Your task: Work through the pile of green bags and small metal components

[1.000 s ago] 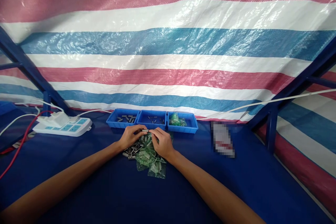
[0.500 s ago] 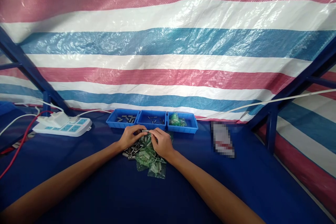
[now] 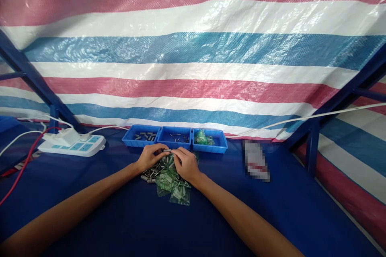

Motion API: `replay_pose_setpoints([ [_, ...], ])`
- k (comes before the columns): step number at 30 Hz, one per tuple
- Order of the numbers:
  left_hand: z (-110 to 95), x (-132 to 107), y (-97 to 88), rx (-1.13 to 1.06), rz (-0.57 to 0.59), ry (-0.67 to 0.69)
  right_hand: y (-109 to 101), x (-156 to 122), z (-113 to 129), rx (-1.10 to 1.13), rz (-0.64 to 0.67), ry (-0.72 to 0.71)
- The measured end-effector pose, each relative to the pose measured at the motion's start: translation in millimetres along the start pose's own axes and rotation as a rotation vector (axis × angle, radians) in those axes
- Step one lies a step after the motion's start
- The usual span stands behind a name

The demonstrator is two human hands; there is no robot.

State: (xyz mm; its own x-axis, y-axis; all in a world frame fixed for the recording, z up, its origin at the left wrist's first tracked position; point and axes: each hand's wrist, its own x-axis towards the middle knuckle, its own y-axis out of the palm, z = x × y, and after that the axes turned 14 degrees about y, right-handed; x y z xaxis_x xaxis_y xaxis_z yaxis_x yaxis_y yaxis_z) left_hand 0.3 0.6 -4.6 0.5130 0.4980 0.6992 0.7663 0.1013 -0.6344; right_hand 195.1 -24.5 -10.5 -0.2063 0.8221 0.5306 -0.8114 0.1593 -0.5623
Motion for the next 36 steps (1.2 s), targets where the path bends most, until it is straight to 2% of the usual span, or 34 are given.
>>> replay_pose_setpoints([
  [9, 0.0, -0.1, 0.2, -0.005, -0.009, -0.014, -1.3, -0.4, 1.4, 0.03, 0.016, 0.02],
  [26, 0.4, -0.3, -0.7, -0.066, -0.041, 0.06, -1.4, 0.1, 2.3, 0.011, 0.025, 0.012],
  [36, -1.8, 0.9, -1.6, -0.084, -0.037, 0.057, -0.4, 0.0, 0.7, 0.008, 0.046, 0.009],
])
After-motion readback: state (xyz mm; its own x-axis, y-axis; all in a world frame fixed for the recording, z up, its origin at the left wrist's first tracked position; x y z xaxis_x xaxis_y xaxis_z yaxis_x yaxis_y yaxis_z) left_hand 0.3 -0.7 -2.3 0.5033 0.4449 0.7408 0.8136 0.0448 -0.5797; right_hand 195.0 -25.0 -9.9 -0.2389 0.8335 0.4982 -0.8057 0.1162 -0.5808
